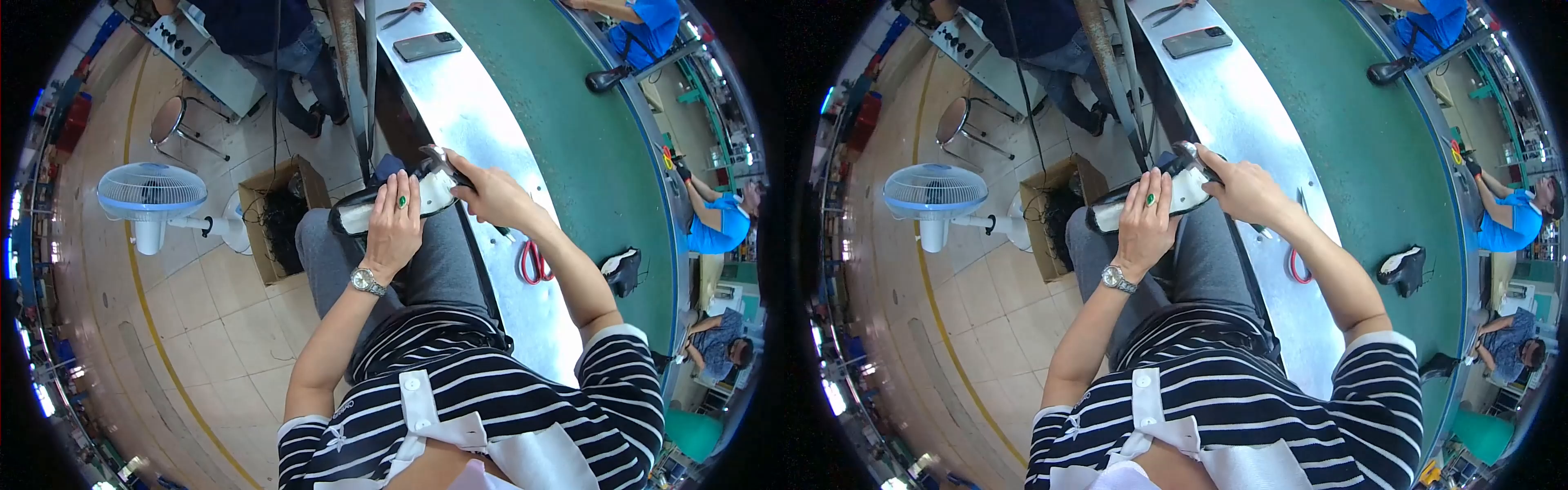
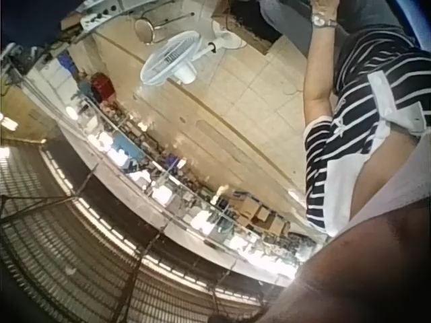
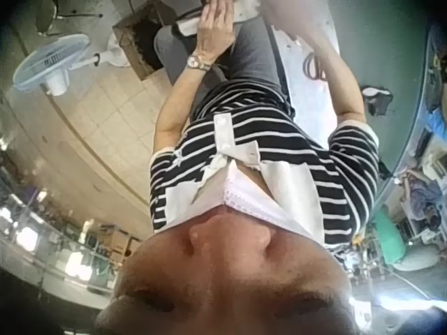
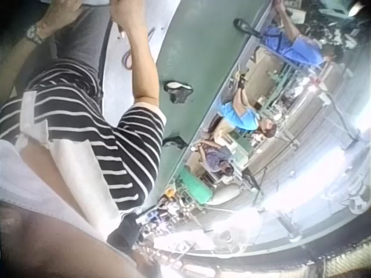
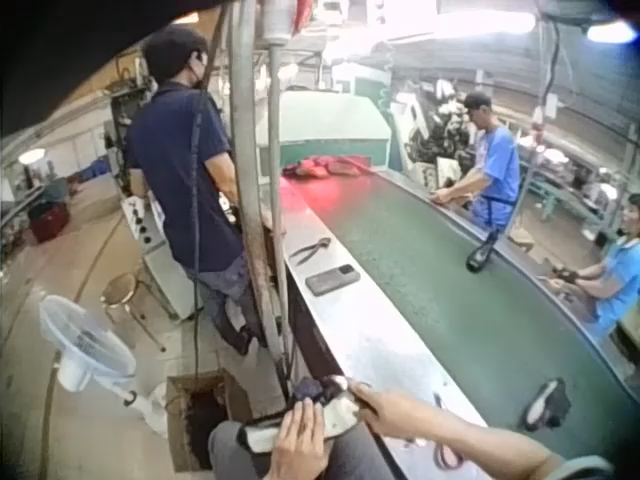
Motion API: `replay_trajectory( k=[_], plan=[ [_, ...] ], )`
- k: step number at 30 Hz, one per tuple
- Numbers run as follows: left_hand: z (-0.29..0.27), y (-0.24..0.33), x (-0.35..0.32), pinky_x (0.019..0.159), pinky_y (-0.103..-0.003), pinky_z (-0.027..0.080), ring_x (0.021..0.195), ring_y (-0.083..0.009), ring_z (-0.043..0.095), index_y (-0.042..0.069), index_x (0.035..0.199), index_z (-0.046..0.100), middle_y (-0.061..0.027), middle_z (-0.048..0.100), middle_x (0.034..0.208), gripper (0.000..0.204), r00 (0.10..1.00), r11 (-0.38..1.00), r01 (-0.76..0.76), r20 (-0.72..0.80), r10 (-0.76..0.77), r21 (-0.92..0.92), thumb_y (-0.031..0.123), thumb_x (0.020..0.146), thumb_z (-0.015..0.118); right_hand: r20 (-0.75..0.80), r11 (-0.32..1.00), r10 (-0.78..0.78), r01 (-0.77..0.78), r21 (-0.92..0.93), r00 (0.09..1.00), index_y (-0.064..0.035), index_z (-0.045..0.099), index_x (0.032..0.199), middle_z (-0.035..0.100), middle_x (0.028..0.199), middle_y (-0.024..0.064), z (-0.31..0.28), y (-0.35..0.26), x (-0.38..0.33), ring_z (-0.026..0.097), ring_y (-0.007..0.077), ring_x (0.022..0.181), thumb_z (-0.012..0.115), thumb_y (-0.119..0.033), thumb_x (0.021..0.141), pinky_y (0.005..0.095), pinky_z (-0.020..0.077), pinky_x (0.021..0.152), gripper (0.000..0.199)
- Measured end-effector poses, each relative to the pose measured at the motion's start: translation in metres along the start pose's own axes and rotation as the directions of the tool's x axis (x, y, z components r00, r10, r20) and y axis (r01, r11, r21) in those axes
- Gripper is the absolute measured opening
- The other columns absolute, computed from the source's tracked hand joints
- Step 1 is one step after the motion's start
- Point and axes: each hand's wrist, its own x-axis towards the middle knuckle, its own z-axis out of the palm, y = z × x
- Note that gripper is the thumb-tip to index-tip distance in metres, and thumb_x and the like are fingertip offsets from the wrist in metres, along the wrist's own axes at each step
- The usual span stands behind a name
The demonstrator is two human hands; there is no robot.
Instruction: Manually assemble shoe components, including trimming materials and lasting the upper.
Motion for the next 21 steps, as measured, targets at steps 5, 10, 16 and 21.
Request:
replay_trajectory(
  k=[5,10,16,21],
  plan=[
    [-0.003,0.006,0.003,0.109,-0.045,0.036,0.125,-0.0402,0.049,-0.011,0.132,0.048,-0.0299,0.049,0.135,0.058,1.0,1.0,-0.005,-0.003,0.005,0.018,0.014,0.082,0.063,-0.155,0.971,0.16,-0.127,0.202,0.975,-0.0144,0.033,0.148,0.064,0.066,0.0104,0.02,0.01,-0.003,0.063,0.0197,0.052,0.055,-0.017,0.094,0.0362,0.0517,0.058,0.058],
    [-0.001,0.003,-0.003,0.109,-0.045,0.036,0.125,-0.0401,0.049,-0.012,0.131,0.049,-0.0299,0.05,0.133,0.053,1.0,0.999,0.008,-0.023,-0.007,0.045,0.013,0.084,0.058,0.081,0.958,0.109,-0.126,0.256,0.991,-0.0102,0.029,0.147,0.066,0.073,0.0222,-0.016,-0.012,-0.003,0.065,0.0435,0.073,0.056,-0.018,0.091,0.0501,0.0485,0.075,0.063],
    [0.004,0.006,-0.002,0.108,-0.044,0.037,0.126,-0.038,0.049,-0.01,0.132,0.047,-0.0277,0.049,0.135,0.069,0.999,0.997,0.009,-0.043,-0.006,0.072,0.013,0.073,0.071,0.116,0.982,0.152,-0.164,0.097,0.982,-0.0106,0.029,0.148,0.066,0.087,0.0268,0.001,-0.009,-0.003,0.064,0.0455,0.081,0.057,-0.016,0.09,0.0528,0.0474,0.078,0.064],
    [0.003,0.008,0.0,0.108,-0.045,0.037,0.126,-0.0388,0.048,-0.011,0.131,0.047,-0.0273,0.049,0.134,0.066,0.997,0.999,0.022,-0.077,-0.019,0.041,0.011,0.073,0.07,-0.05,0.929,0.22,-0.194,0.314,0.974,-0.0127,0.027,0.149,0.067,0.088,0.0255,0.007,-0.024,-0.008,0.064,0.0465,0.079,0.056,-0.017,0.091,0.0538,0.0478,0.075,0.065]
  ],
)
